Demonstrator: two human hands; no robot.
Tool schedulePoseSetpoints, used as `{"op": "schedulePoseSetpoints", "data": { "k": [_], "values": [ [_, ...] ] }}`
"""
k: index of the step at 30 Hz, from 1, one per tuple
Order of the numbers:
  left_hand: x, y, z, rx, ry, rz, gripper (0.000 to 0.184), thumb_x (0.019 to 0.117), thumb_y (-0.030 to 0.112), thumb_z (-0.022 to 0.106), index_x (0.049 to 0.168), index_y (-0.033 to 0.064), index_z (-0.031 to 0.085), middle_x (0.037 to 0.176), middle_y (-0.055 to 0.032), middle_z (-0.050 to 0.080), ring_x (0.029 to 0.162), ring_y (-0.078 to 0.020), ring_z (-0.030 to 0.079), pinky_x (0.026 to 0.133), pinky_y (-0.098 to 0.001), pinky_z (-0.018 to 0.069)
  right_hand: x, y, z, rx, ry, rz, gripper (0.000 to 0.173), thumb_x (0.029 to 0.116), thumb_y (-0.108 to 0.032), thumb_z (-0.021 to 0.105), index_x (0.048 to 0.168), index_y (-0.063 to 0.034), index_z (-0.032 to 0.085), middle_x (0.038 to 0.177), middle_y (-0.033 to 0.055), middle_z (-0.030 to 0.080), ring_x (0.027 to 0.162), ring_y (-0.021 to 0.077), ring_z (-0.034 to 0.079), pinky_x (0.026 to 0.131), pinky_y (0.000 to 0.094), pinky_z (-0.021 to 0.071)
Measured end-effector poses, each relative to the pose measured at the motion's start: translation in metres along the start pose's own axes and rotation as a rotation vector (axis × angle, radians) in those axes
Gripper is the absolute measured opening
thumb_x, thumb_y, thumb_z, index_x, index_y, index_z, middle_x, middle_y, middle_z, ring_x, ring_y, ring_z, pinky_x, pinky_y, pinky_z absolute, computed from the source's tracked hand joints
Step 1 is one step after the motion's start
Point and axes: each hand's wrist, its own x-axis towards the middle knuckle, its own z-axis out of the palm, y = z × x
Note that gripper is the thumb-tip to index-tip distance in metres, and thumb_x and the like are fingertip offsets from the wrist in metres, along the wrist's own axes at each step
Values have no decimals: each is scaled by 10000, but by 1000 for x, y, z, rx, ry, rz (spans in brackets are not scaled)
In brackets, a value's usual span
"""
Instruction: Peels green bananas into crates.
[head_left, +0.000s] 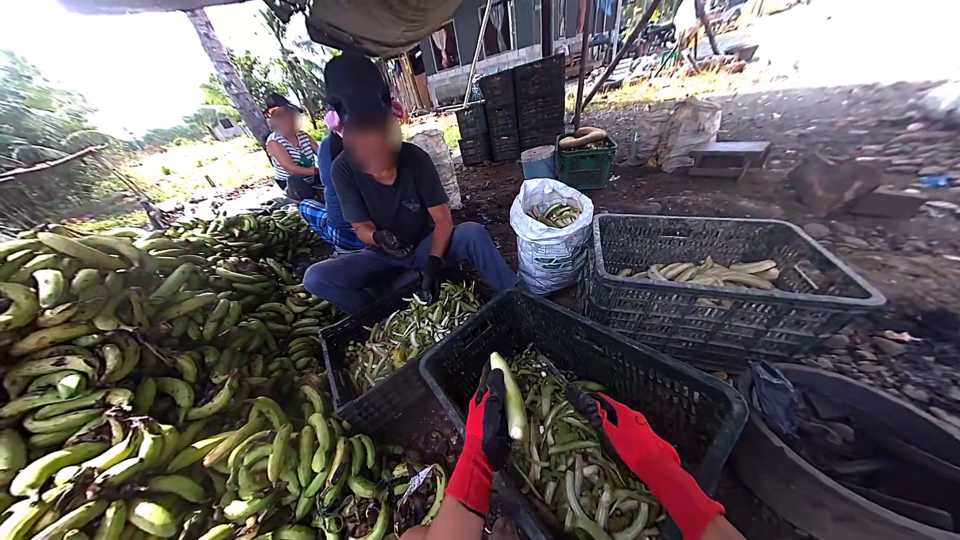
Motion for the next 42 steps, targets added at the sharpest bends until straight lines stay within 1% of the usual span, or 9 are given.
{"op": "schedulePoseSetpoints", "data": {
  "k": [3, 7, 19, 29, 32, 34, 36, 39, 42],
  "values": [
    [1, 8, 8, -8, 194, 87, 481, 1117, 287, 381, 1558, 95, 357, 1215, -141, 631, 902, -153, 660, 761, -306, 570, -6, -8, 19, -28, -113, -29, 491, 1115, -423, 359, 1417, -106, 582, 1310, 211, 655, 1250, 349, 614, 1078, 566, 431],
    [0, 8, 11, 63, 344, 145, 479, 1116, 264, 385, 1558, 80, 377, 1350, -182, 583, 1054, -190, 629, 904, -343, 526, -8, -7, 29, -39, -151, -59, 505, 1107, -456, 354, 1387, -114, 600, 1261, 195, 676, 1200, 338, 638, 1044, 566, 454],
    [0, 8, 8, 123, 413, 180, 511, 1106, 242, 416, 1571, 40, 351, 1543, -184, 458, 1359, -232, 504, 1126, -388, 399, -9, 7, 24, -83, -154, -40, 501, 1112, -427, 371, 1376, -73, 608, 1275, 219, 668, 1217, 354, 628, 1055, 572, 442],
    [2, 17, 9, 11, 431, 250, 509, 1104, 226, 417, 1576, 51, 340, 1455, -211, 527, 1187, -230, 615, 1002, -382, 508, -14, 9, 25, -58, -145, -44, 486, 1112, -423, 374, 1385, -96, 608, 1259, 197, 675, 1176, 324, 644, 1035, 546, 460],
    [-2, 20, 10, 24, 430, 286, 512, 1105, 214, 404, 1584, 53, 322, 1489, -203, 498, 1216, -212, 601, 1024, -360, 493, -25, 0, 24, -25, -114, -49, 482, 1113, -410, 370, 1396, -93, 597, 1252, 190, 677, 1160, 313, 651, 1028, 532, 470],
    [-2, 22, 13, 43, 420, 331, 518, 1107, 210, 388, 1593, 58, 295, 1470, -198, 504, 1162, -182, 620, 978, -328, 518, -34, -11, 23, -7, -63, -84, 474, 1110, -399, 376, 1390, -90, 600, 1225, 175, 690, 1132, 291, 664, 1014, 510, 485],
    [-2, 22, 15, 39, 421, 357, 530, 1100, 201, 390, 1598, 51, 283, 1514, -204, 465, 1205, -189, 608, 1004, -331, 509, -42, -20, 24, -26, -31, -121, 477, 1104, -410, 379, 1406, -109, 592, 1230, 163, 696, 1153, 288, 663, 1024, 518, 481],
    [-4, 20, 18, 95, 462, 401, 538, 1087, 200, 404, 1587, 29, 303, 1567, -183, 415, 1311, -160, 533, 1078, -300, 440, -49, -25, 27, -142, -28, -126, 492, 1087, -459, 389, 1425, -159, 583, 1217, 160, 710, 1168, 324, 668, 1011, 568, 489],
    [-6, 18, 19, 122, 476, 452, 568, 1075, 178, 417, 1599, 22, 265, 1639, -166, 313, 1466, -157, 377, 1181, -286, 320, -57, -31, 28, -278, -70, -109, 491, 1081, -454, 408, 1453, -170, 555, 1217, 170, 709, 1192, 346, 657, 1045, 581, 463]
  ]
}}
